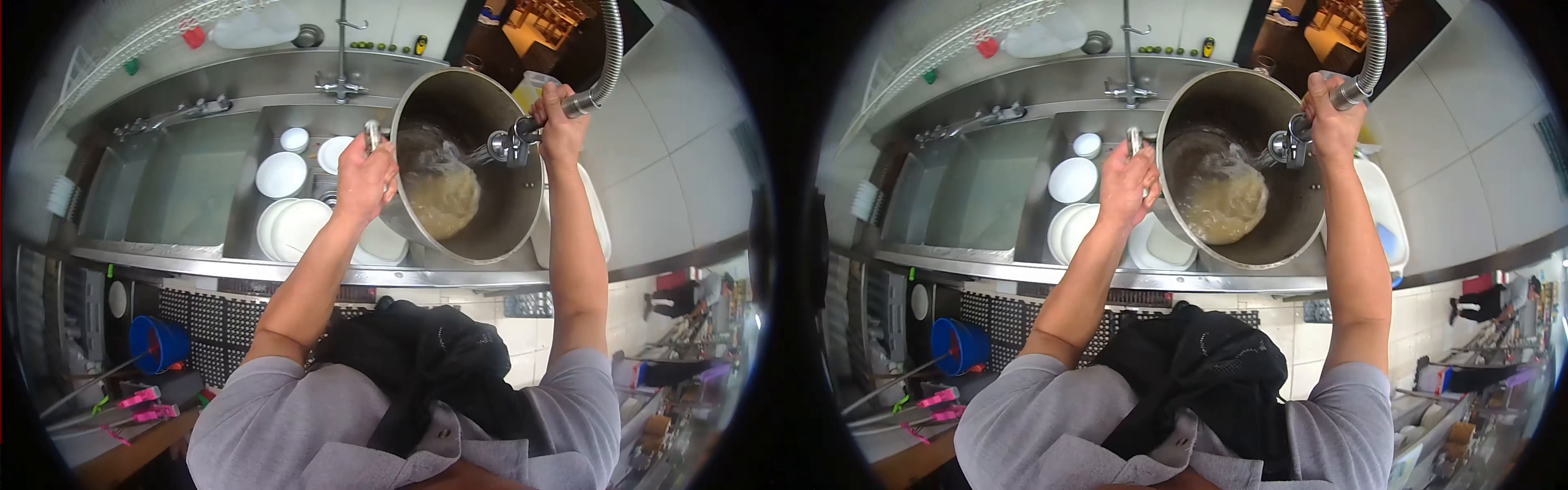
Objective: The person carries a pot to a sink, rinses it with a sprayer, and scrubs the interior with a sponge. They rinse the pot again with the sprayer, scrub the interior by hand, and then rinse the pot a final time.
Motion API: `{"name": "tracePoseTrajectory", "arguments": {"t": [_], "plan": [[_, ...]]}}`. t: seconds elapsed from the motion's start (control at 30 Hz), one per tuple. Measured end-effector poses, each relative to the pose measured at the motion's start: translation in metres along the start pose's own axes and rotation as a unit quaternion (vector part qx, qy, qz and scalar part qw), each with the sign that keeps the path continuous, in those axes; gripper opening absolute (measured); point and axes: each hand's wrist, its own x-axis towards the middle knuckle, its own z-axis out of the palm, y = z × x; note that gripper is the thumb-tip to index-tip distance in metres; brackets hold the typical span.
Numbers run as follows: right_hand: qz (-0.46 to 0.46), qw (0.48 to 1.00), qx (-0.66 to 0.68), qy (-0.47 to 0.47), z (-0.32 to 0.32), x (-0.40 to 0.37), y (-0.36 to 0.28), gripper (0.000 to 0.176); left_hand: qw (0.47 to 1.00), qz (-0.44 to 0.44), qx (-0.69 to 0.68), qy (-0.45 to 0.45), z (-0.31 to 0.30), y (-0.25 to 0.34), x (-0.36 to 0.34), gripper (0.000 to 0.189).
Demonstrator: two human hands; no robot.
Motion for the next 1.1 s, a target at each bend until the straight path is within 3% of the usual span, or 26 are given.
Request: {"name": "tracePoseTrajectory", "arguments": {"t": [0.2,0.33,0.4,0.47,0.63,0.7,0.87,0.93,1.1], "plan": [[0.039,0.994,0.104,0.014,0.019,-0.004,0.032,0.03,0.994,0.022,0.097,0.052,0.032,0.056,0.018,0.015],[0.041,0.986,0.145,0.075,0.024,0.01,0.044,0.031,0.97,0.034,0.227,0.085,0.034,0.107,0.02,0.013],[0.001,0.983,0.163,0.087,0.029,0.027,0.047,0.031,0.946,0.038,0.303,0.106,0.029,0.13,0.014,0.015],[0.031,0.992,0.067,0.106,0.039,0.034,0.063,0.035,0.924,0.047,0.351,0.144,0.017,0.159,0.008,0.014],[0.072,0.997,-0.035,0.021,0.079,0.036,0.13,0.04,0.866,0.094,0.423,0.247,-0.01,0.231,-0.022,0.014],[0.053,0.992,-0.088,-0.069,0.102,0.033,0.149,0.042,0.847,0.116,0.433,0.287,-0.026,0.256,-0.037,0.013],[0.102,0.979,-0.032,-0.175,0.146,0.035,0.169,0.04,0.801,0.134,0.457,0.363,-0.072,0.305,-0.073,0.015],[0.132,0.97,0.063,-0.192,0.159,0.033,0.168,0.036,0.789,0.127,0.463,0.383,-0.094,0.319,-0.089,0.016],[0.12,0.969,-0.008,-0.216,0.185,0.034,0.167,0.021,0.767,0.115,0.479,0.411,-0.124,0.343,-0.122,0.019]]}}
